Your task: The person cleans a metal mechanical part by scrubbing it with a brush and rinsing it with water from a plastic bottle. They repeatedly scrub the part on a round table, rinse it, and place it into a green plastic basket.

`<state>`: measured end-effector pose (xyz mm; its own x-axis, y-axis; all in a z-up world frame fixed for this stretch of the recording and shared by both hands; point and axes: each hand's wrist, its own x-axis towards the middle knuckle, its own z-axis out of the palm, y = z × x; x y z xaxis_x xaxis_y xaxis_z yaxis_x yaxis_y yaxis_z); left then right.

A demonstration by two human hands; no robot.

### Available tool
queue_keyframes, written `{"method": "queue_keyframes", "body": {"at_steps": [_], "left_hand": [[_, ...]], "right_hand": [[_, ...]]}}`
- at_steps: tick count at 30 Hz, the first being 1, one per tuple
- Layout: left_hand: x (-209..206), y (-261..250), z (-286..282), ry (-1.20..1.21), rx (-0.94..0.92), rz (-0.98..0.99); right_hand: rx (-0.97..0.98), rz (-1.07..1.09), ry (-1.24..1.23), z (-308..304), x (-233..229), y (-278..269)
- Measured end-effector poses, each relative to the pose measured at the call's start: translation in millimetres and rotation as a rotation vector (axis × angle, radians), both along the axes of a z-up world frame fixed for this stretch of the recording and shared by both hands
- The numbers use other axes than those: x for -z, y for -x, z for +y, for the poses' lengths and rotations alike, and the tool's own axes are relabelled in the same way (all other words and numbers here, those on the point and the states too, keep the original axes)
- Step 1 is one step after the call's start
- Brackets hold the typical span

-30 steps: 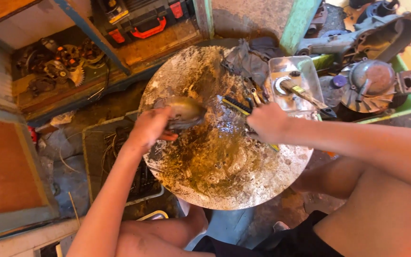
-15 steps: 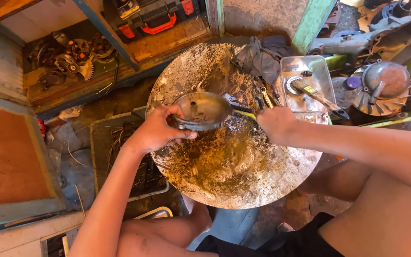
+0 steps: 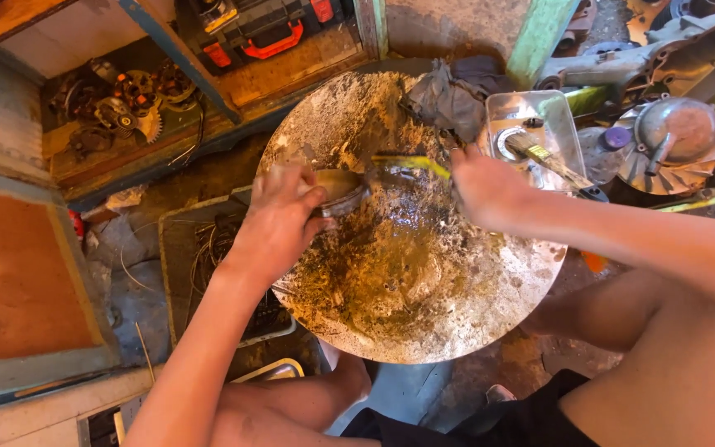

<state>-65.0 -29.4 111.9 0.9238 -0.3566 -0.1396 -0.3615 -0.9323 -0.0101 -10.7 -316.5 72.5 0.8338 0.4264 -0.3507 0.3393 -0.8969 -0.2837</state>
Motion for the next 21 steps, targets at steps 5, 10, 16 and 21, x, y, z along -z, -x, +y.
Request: {"method": "queue_keyframes", "body": {"at_steps": [5, 10, 16, 21], "left_hand": [[46, -1, 26, -0.005, 0.211, -0.096], [45, 10, 21, -0.096, 0.367, -0.208], [38, 17, 19, -0.179, 0.467, -0.267], [49, 19, 23, -0.134, 0.549, -0.396]], "right_hand": [[0.133, -0.001, -0.167, -13, -48, -10], [0.075, 0.117, -0.292, -20, -102, 0], [-0.073, 0.11, -0.235, -17, -113, 7], [-0.096, 0.094, -0.136, -17, -107, 10]]}}
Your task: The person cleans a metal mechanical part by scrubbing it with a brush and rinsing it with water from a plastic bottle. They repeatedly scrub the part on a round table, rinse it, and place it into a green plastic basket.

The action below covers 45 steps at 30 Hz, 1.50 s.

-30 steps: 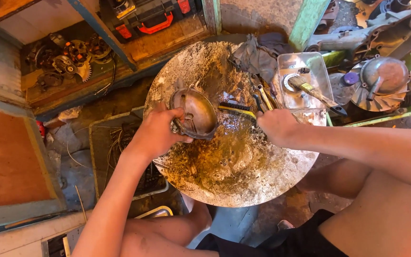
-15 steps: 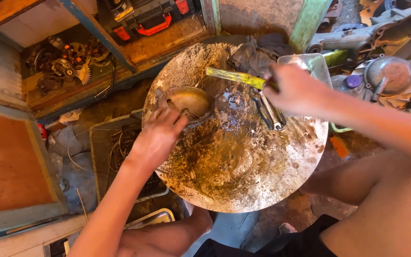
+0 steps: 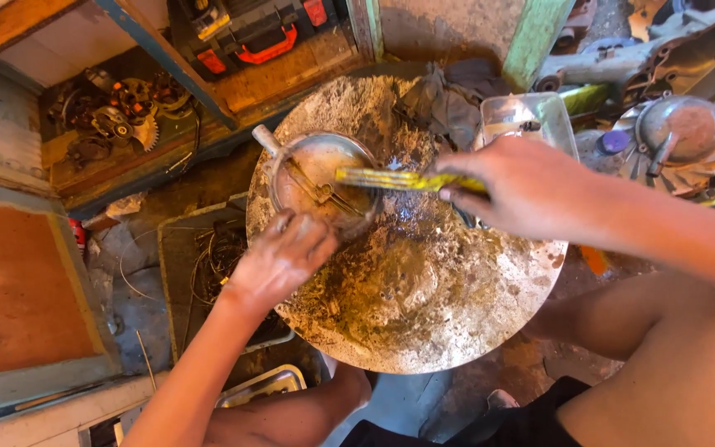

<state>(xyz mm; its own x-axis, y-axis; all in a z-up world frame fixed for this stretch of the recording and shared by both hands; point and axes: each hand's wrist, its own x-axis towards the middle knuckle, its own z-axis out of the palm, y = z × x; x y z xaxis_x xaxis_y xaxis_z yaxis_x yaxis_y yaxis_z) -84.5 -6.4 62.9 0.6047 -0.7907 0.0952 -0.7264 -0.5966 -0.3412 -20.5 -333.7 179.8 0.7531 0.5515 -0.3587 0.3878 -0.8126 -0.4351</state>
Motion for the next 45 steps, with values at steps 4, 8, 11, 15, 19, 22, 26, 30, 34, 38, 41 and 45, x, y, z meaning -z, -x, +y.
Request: {"method": "queue_keyframes", "body": {"at_steps": [4, 8, 11, 15, 19, 22, 26, 30, 34, 38, 41, 45], "left_hand": [[-4, -4, -9, 0.003, 0.132, -0.15], [-12, -1, -15, -0.057, 0.063, -0.088], [-25, 5, -29, -0.062, 0.032, -0.04], [-41, 6, -42, -0.174, 0.001, 0.041], [-10, 13, -30, -0.244, 0.061, 0.05], [-25, 11, -41, -0.241, -0.026, 0.153], [-30, 14, -39, -0.28, -0.023, 0.299], [-17, 7, -32, -0.267, -0.036, 0.364], [-26, 9, -39, -0.301, -0.025, 0.387], [-37, 3, -49, -0.288, -0.076, 0.364], [10, 6, -48, -0.27, -0.074, 0.241], [21, 6, -52, -0.289, -0.098, 0.246]], "right_hand": [[-0.167, -0.223, 0.04, 1, 6, 6], [-0.241, -0.169, 0.139, 7, 3, 16], [-0.318, -0.132, 0.22, 17, -3, 20], [-0.405, -0.082, 0.367, 17, -11, 22], [-0.349, 0.0, 0.332, 15, 12, 5], [-0.404, -0.141, 0.381, 18, 15, 3], [-0.419, -0.02, 0.376, 28, 20, -5], [-0.287, 0.142, 0.35, 45, 8, 0], [-0.342, 0.042, 0.359, 39, 33, -8], [-0.318, 0.027, 0.334, 43, 28, 2], [-0.34, -0.173, 0.258, 32, 53, -6], [-0.305, 0.038, 0.32, 41, 51, 0]]}}
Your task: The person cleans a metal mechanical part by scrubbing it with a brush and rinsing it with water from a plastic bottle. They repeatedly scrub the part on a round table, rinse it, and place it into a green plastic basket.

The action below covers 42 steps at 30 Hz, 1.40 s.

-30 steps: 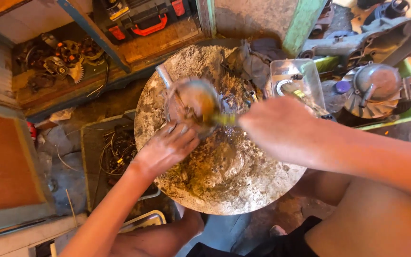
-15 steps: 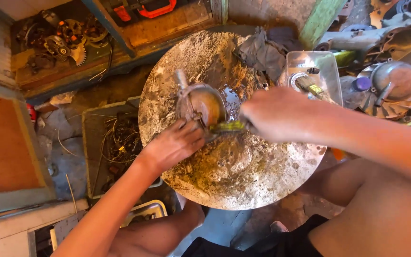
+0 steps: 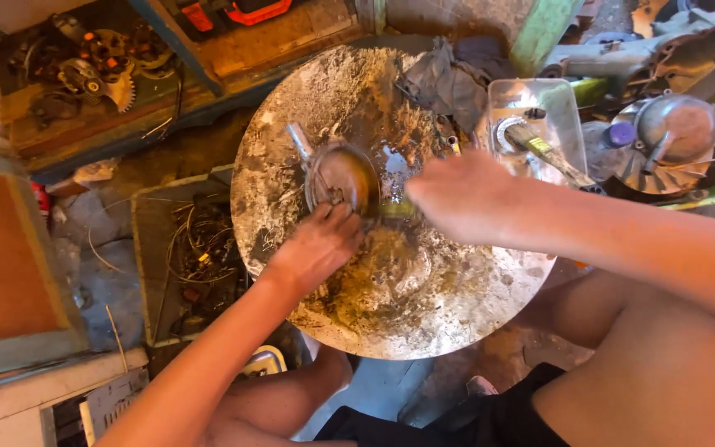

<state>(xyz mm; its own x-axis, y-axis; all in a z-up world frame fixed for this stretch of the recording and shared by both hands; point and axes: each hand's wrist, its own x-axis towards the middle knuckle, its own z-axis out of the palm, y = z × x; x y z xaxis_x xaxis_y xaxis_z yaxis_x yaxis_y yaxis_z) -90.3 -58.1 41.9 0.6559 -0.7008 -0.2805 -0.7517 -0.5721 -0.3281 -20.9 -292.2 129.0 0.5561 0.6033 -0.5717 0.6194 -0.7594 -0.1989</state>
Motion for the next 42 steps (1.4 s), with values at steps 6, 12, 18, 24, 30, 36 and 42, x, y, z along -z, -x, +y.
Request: {"method": "queue_keyframes", "body": {"at_steps": [6, 12, 18, 24, 30, 36, 42], "left_hand": [[-30, 2, -14, 0.006, 0.038, 0.0], [-43, 3, -10, 0.031, 0.009, 0.109], [-14, 11, 29, 0.193, -0.004, -0.071], [-38, 23, 27, 0.244, 0.111, -0.204], [-20, 25, 44, 0.154, 0.223, -0.247], [-36, 27, 45, 0.124, 0.099, -0.079], [-26, 31, 43, 0.258, 0.096, -0.144]], "right_hand": [[-0.103, -0.12, -0.018, -11, -3, -1], [-0.03, -0.168, -0.068, -17, 8, -22], [0.166, -0.001, -0.399, -11, -2, -3], [-0.066, -0.17, -0.531, -21, 29, -10], [-0.416, -0.492, -0.29, -39, 19, -33], [-0.335, -0.485, -0.34, -35, 21, -24], [-0.242, -0.434, -0.051, -17, -35, 23]]}}
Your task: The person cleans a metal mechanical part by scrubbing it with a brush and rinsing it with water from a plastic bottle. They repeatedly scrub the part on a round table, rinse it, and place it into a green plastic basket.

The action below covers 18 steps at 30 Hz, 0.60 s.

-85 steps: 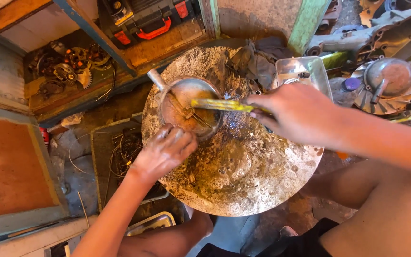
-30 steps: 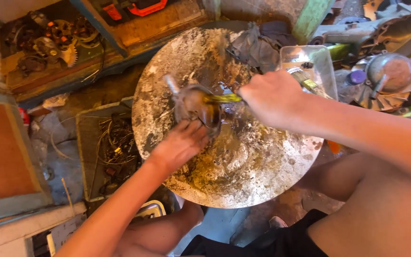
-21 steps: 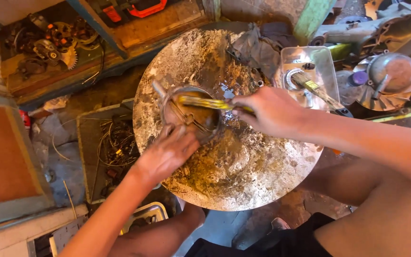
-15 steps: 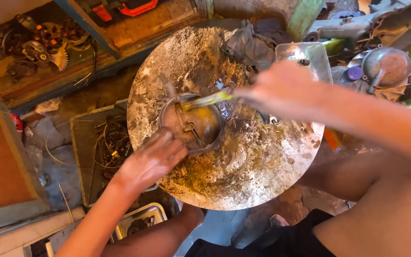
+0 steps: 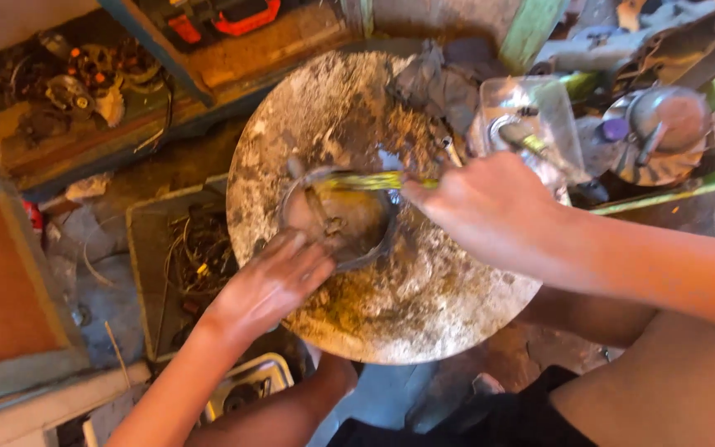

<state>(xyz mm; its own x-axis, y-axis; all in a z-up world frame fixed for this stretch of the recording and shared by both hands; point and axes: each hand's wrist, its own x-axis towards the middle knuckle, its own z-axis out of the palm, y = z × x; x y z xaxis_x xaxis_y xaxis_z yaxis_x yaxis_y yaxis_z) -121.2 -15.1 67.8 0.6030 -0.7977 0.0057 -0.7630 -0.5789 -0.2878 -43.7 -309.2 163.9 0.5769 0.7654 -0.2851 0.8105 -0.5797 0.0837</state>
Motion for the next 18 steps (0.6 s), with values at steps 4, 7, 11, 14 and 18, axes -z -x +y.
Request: {"method": "queue_keyframes", "body": {"at_steps": [4, 7, 11, 14, 18], "left_hand": [[24, -4, -9, 0.055, 0.049, 0.016], [23, -9, -20, 0.035, 0.088, 0.098], [11, -9, -29, 0.018, 0.056, 0.138], [14, -5, -24, -0.009, 0.05, 0.131], [20, -8, -11, -0.03, -0.025, 0.081]], "right_hand": [[0.323, 0.322, 0.266, 21, -26, 12], [0.467, 0.491, 0.395, 21, -41, 0], [0.489, 0.701, 0.123, 5, -25, -25], [0.501, 0.812, 0.089, -1, -17, -31], [0.546, 0.959, -0.084, 4, -7, -27]]}}
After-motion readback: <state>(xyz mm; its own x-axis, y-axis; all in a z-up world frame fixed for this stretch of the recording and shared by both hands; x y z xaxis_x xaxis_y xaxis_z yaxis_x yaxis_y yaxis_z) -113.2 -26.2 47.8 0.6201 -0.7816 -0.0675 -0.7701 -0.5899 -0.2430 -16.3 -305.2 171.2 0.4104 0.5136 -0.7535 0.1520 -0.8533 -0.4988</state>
